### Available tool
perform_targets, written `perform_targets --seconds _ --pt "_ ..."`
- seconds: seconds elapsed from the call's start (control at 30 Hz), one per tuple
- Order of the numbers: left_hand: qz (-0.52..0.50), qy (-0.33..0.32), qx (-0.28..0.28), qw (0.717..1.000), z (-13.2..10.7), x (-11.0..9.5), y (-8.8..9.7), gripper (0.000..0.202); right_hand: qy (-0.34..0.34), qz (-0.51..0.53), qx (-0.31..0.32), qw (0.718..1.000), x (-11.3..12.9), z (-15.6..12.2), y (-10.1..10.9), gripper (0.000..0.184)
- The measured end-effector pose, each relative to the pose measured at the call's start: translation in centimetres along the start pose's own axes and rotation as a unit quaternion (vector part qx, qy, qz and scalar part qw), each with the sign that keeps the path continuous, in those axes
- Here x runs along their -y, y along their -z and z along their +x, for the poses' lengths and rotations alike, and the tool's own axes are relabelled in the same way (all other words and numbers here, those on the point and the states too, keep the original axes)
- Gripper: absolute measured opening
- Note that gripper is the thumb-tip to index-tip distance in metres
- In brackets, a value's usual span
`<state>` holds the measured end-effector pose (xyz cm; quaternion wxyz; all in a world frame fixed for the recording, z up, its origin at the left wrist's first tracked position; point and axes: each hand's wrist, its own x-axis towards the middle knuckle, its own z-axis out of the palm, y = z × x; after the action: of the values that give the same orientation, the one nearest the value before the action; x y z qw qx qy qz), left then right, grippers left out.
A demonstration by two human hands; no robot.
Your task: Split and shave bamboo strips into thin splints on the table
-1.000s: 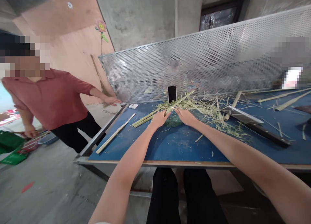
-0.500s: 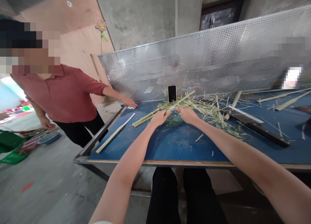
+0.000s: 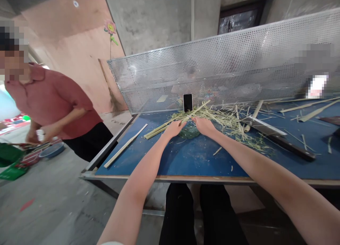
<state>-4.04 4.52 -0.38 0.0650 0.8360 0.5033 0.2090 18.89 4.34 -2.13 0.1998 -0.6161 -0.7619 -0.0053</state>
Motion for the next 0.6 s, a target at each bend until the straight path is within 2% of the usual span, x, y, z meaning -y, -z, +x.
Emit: perform_targets --seconds 0.37,0.6 --pt "-0.014 -0.012 0.006 1.0 0.5 0.5 -0.2 0.056 -0.012 -0.014 0.007 1.0 0.6 -0.1 0.3 0.056" --pt "-0.027 -0.005 0.019 0.999 0.7 0.5 -0.2 0.055 -0.046 -0.027 0.025 0.998 1.1 -0.3 1.2 0.061"
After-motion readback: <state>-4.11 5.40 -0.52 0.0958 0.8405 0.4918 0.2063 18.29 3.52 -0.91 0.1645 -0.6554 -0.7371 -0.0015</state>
